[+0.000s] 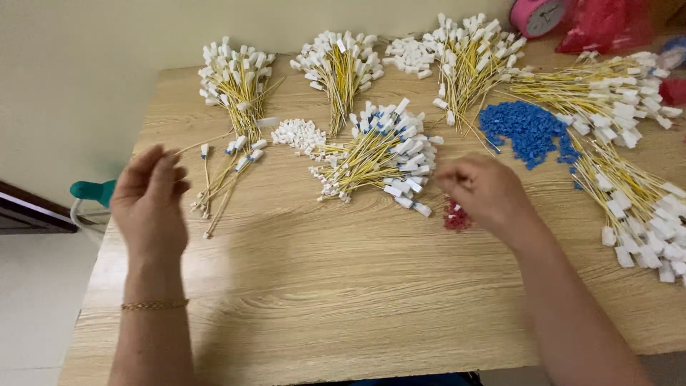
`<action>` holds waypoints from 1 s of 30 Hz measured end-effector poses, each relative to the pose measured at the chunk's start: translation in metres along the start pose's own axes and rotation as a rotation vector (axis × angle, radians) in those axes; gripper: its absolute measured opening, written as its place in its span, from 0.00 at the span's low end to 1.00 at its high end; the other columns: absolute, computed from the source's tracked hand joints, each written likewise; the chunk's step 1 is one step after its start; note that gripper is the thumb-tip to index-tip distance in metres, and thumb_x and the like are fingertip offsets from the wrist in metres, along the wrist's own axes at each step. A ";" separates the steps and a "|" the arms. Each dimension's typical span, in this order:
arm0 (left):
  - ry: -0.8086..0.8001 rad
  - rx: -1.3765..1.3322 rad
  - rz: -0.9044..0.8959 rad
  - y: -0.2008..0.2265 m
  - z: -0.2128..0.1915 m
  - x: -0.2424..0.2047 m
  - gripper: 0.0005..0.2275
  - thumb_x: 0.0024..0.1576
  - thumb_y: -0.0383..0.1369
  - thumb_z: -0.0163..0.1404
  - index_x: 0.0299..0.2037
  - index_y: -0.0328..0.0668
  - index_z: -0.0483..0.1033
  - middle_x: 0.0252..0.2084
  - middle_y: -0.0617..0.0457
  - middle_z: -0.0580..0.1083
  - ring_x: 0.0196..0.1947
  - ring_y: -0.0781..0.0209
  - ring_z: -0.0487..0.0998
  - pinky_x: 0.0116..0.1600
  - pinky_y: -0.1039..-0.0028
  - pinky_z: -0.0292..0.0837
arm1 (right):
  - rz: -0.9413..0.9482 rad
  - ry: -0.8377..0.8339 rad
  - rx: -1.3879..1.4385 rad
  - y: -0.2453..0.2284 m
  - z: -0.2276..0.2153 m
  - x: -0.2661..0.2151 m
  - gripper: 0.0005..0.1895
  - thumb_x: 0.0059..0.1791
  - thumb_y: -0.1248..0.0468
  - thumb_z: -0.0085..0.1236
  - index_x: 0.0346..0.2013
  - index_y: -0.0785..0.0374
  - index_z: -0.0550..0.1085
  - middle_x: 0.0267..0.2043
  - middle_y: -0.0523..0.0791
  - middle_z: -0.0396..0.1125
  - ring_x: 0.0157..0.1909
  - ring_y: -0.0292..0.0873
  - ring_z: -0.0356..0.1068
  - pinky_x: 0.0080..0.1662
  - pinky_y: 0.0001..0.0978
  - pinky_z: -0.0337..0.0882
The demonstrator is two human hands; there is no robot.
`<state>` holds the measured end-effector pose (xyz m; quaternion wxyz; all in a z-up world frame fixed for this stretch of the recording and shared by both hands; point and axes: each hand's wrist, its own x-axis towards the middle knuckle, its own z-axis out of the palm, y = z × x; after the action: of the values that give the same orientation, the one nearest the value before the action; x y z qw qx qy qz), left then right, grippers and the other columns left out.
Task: Assembling small cable components by manually attaching tiny red plastic rings to bundles of wires with white connectors.
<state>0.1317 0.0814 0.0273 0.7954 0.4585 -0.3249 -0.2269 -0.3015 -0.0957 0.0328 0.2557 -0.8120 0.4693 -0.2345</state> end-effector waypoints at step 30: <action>-0.567 1.292 0.346 -0.045 0.124 -0.062 0.03 0.55 0.33 0.60 0.37 0.46 0.84 0.33 0.52 0.80 0.34 0.54 0.79 0.43 0.62 0.74 | -0.068 0.041 -0.471 0.027 0.019 -0.002 0.12 0.46 0.51 0.63 0.37 0.53 0.83 0.39 0.45 0.73 0.45 0.51 0.72 0.49 0.45 0.70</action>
<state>-0.0033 0.0287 0.0148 0.2753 0.7024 -0.6557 0.0294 -0.3077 -0.1014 0.0008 0.0415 -0.8598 0.4884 -0.1433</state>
